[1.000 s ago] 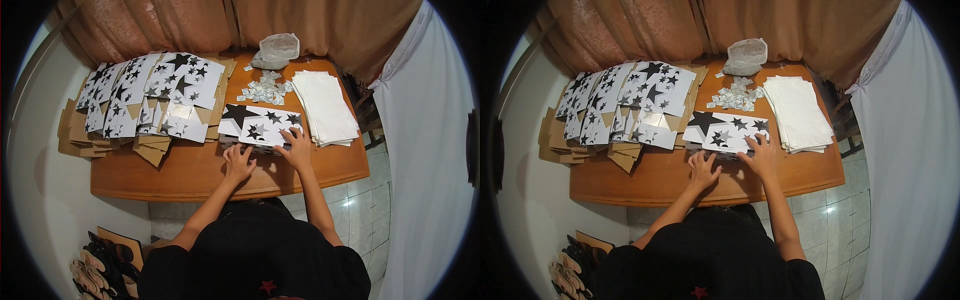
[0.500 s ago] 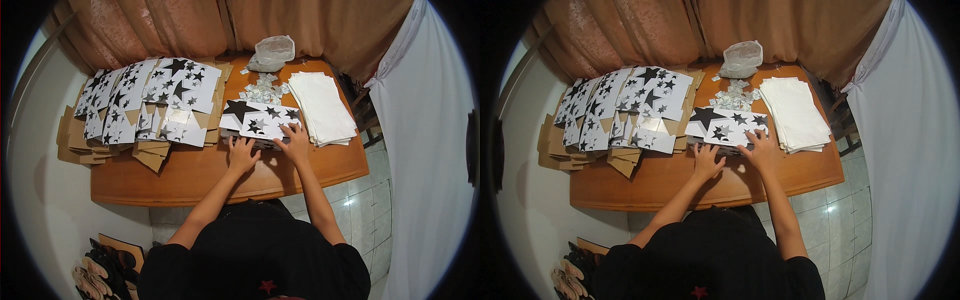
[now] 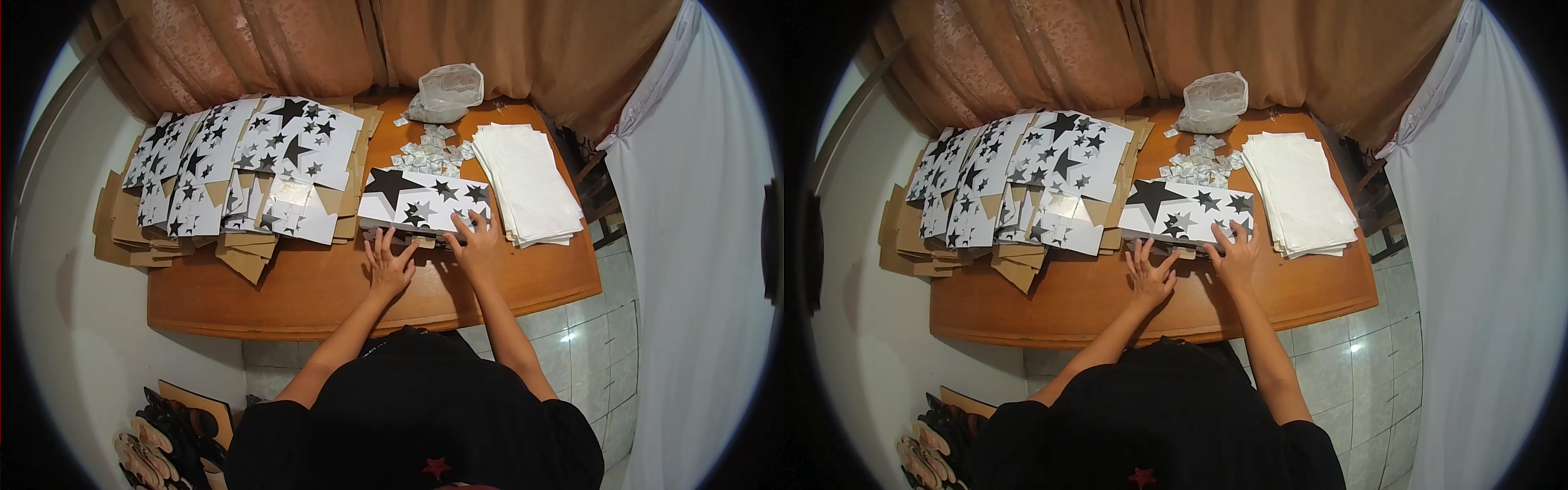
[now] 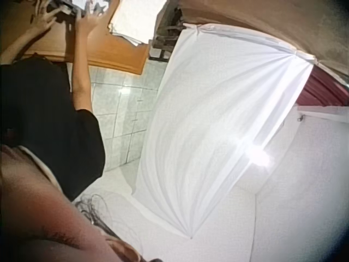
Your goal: Folding cardboard shoe boxes, lining them with tissue paper, and placing them on a storage shelf.
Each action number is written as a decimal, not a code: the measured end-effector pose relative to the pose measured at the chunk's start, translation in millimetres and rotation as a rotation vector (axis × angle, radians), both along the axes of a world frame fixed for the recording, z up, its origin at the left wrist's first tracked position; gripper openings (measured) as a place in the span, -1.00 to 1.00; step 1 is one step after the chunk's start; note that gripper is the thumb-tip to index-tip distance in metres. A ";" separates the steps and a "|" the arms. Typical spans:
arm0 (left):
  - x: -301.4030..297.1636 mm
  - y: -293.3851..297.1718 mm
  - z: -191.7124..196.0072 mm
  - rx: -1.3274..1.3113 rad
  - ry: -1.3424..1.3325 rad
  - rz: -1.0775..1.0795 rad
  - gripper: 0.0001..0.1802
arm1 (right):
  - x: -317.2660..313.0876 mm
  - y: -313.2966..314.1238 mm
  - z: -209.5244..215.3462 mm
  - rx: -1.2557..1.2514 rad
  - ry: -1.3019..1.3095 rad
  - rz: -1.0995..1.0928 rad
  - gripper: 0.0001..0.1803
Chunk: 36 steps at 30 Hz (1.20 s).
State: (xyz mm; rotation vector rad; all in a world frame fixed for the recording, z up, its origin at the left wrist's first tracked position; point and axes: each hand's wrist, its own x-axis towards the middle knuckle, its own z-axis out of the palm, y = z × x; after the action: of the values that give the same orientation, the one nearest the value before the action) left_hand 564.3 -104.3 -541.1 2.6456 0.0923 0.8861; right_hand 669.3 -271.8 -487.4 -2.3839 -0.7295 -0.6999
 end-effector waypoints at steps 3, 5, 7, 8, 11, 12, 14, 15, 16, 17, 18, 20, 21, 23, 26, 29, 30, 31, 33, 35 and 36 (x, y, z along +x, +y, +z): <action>2.3 5.3 -1.7 0.028 0.024 -0.033 -0.52 | -0.5 0.7 -1.2 0.013 -0.017 0.020 -0.57; 4.2 10.1 -3.2 0.034 0.025 -0.053 -0.52 | -0.6 1.5 -1.2 0.006 -0.045 0.018 -0.60; 7.0 14.6 -1.9 0.039 0.027 -0.075 -0.52 | 1.5 0.9 -4.1 0.005 -0.047 0.027 -0.61; 9.2 16.8 0.0 0.039 0.012 -0.072 -0.53 | 2.5 0.3 -5.7 0.004 -0.050 0.036 -0.61; 18.0 24.5 7.5 0.004 0.001 -0.027 -0.55 | 4.0 -1.7 -8.4 0.003 -0.062 0.048 -0.62; 21.1 27.5 10.3 -0.031 0.004 0.014 -0.56 | 4.4 -2.1 -9.2 0.003 -0.062 0.046 -0.62; 25.8 34.6 19.5 -0.002 0.028 0.020 -0.56 | 4.4 -3.4 -9.9 -0.017 -0.042 0.057 -0.60; 27.1 37.4 23.8 0.027 0.051 0.028 -0.56 | 3.8 -5.6 -10.2 -0.017 -0.042 0.053 -0.60; 27.1 40.2 26.6 0.064 0.035 0.026 -0.57 | 1.9 -6.2 -5.5 -0.033 -0.021 0.069 -0.59; 27.4 43.3 24.2 0.063 0.035 0.027 -0.57 | 0.1 -6.7 -1.3 -0.049 0.000 0.085 -0.58; 28.0 46.4 20.0 0.043 -0.004 -0.008 -0.56 | -1.5 -6.5 1.5 -0.049 0.000 0.087 -0.58; 29.7 46.5 19.3 0.022 -0.042 -0.051 -0.56 | -4.9 -6.8 4.8 -0.098 0.038 0.076 -0.55; 30.2 46.0 18.7 0.019 -0.066 -0.045 -0.57 | -5.1 -6.5 3.9 -0.099 0.039 0.075 -0.55; 32.2 44.3 19.2 0.015 -0.088 -0.039 -0.57 | -4.5 -6.0 2.3 -0.128 0.065 0.054 -0.52; 34.8 42.9 20.3 -0.004 -0.126 -0.028 -0.60 | -2.5 -5.5 3.0 -0.093 0.075 0.065 -0.54; 33.0 41.3 21.5 -0.015 -0.132 -0.018 -0.60 | -2.8 -3.5 -1.7 -0.046 0.039 0.061 -0.59; 32.2 40.5 22.0 -0.018 -0.144 -0.013 -0.60 | -3.4 -3.5 -3.1 -0.047 0.041 0.063 -0.59; 32.4 40.4 22.0 -0.022 -0.157 -0.008 -0.60 | -3.9 -2.9 -3.4 -0.022 0.026 0.060 -0.62; 33.9 40.1 21.8 -0.029 -0.179 -0.008 -0.60 | -3.0 -1.9 -4.0 0.004 0.012 0.058 -0.64; 35.3 39.2 20.8 -0.037 -0.201 -0.007 -0.60 | -1.7 -2.0 -5.4 0.018 0.007 0.073 -0.67; 36.2 39.0 20.4 -0.046 -0.208 -0.003 -0.62 | -1.4 -2.3 -6.0 0.018 0.008 0.074 -0.67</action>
State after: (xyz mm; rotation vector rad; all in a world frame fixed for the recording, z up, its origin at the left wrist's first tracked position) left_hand 600.4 -65.3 -520.7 2.4941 0.0557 1.1379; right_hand 667.9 -274.1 -493.4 -2.3295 -0.8003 -0.6625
